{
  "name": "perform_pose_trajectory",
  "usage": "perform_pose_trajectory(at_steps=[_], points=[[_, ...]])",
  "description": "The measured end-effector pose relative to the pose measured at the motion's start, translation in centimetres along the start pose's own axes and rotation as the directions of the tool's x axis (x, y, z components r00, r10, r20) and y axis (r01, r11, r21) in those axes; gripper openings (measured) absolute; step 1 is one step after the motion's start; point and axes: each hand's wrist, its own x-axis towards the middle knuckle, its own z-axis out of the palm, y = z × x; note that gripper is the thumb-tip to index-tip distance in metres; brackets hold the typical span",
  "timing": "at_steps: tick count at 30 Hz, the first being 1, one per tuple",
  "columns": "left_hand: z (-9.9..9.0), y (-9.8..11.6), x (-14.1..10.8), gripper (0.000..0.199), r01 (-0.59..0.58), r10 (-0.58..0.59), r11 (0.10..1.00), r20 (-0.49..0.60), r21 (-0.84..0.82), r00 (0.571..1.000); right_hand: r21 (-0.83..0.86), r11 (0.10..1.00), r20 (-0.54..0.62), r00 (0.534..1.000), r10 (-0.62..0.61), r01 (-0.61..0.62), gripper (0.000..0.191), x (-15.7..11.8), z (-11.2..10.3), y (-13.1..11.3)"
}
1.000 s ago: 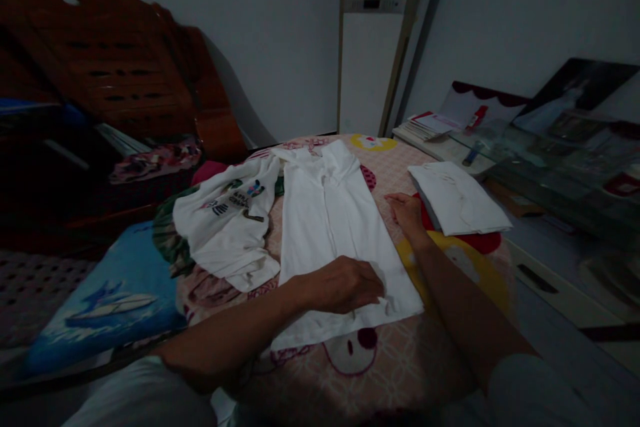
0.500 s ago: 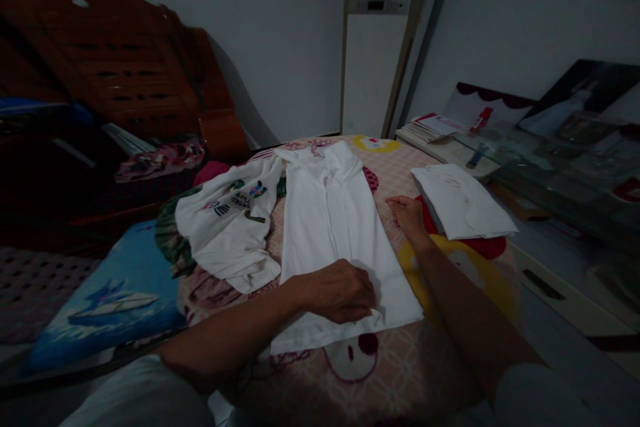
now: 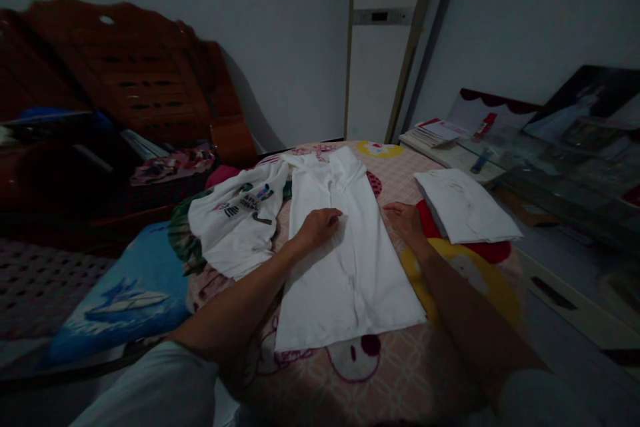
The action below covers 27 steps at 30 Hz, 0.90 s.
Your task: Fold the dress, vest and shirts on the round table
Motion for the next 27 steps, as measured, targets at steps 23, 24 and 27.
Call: perform_pose_trajectory(at_steps=[23,24,27], points=[[2.7,0.1,7.2,0.041,0.196,-0.188,0.980,-0.153,0.042,0.970,-0.297,0.946,0.139,0.986,-0.097,0.134,0.029,-0.5,-0.1,-0.7],[2.7,0.1,7.1,0.040,0.201,-0.192,0.979,-0.160,0.044,0.968,-0.300,0.942,0.162,0.981,-0.102,0.147,0.031,-0.5,-0.1,-0.7],[2.9,0.2,6.7,0.039,0.180,-0.159,0.979,-0.193,0.094,0.968,-0.330,0.922,0.245,0.961,-0.125,0.204,0.034,-0.8,-0.4,-1.2]])
